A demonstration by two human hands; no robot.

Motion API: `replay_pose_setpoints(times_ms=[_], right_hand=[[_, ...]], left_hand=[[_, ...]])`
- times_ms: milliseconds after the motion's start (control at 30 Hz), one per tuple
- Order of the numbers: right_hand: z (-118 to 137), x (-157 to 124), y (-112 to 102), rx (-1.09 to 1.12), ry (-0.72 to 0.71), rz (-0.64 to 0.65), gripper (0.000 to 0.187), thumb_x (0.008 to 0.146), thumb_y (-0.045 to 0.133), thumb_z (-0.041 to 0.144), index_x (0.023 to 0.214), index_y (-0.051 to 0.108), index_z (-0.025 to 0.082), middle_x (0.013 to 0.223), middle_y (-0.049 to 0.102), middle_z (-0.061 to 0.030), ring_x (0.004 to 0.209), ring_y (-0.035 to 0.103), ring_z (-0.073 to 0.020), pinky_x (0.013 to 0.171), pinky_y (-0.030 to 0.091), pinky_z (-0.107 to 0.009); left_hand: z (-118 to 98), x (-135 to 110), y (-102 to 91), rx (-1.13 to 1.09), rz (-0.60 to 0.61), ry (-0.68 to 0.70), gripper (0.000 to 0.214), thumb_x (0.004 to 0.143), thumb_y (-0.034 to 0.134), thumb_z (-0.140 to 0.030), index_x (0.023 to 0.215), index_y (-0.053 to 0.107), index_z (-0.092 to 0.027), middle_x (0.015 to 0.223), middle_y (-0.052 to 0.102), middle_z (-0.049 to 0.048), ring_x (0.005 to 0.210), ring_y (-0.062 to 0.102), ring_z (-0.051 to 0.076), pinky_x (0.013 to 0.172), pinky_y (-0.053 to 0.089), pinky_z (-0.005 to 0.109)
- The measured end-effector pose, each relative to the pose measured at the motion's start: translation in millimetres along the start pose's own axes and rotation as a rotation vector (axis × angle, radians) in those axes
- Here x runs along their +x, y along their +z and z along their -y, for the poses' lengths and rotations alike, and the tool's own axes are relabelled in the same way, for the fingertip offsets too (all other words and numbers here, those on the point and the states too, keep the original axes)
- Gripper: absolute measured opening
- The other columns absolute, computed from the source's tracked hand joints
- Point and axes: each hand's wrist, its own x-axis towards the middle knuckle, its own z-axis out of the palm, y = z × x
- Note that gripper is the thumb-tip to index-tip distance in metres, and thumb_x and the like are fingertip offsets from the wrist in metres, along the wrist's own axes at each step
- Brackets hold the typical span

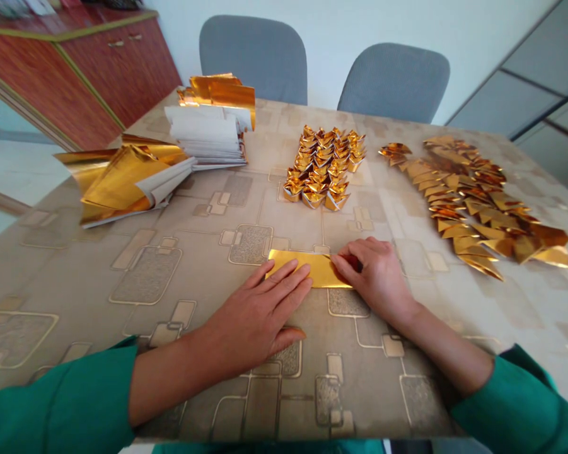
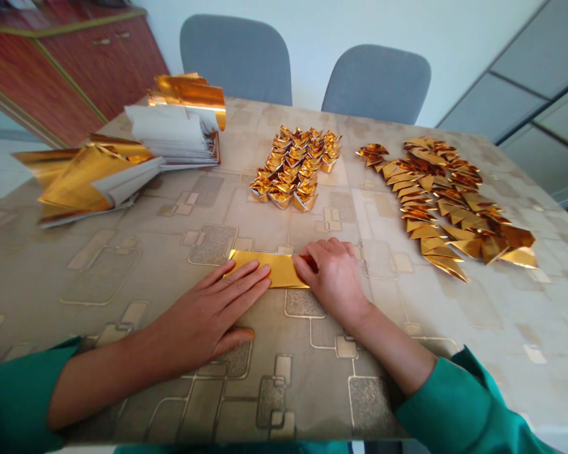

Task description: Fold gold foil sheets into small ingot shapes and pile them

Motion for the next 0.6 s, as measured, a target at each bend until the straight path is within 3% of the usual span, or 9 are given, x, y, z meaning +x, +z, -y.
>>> replay_pose_setpoints(times_ms=[300, 600], right_hand=[[0.3, 3.8, 2.1, -0.078, -0.023, -0.016, 0.024, 0.086, 0.065, 0.028, 0.065, 0.056, 0.019, 0.063, 0.063, -0.0013, 0.063, 0.053, -0.0176, 0.065, 0.031, -0.031], [-1.7, 3.5, 1.4, -0.122, -0.017, -0.023, 0.019, 0.086, 0.065, 0.030, 0.071, 0.060, 0.019, 0.068, 0.065, -0.0032, 0.069, 0.055, -0.0206, 0.066, 0.034, -0.033]], left_hand=[[-1.1, 1.5, -0.2, 0.003, 0.012, -0.005, 0.071, 0.089, 0.059, -0.050, 0.145, 0.039, -0.012, 0.153, 0.039, 0.0174, 0.142, 0.035, 0.034, 0.116, 0.021, 0.051], [-0.4, 3.2, -1.9, -0.084, -0.002, -0.031, 0.063, 0.087, 0.062, -0.046, 0.141, 0.047, -0.019, 0.152, 0.041, 0.0166, 0.142, 0.034, 0.034, 0.116, 0.021, 0.053]])
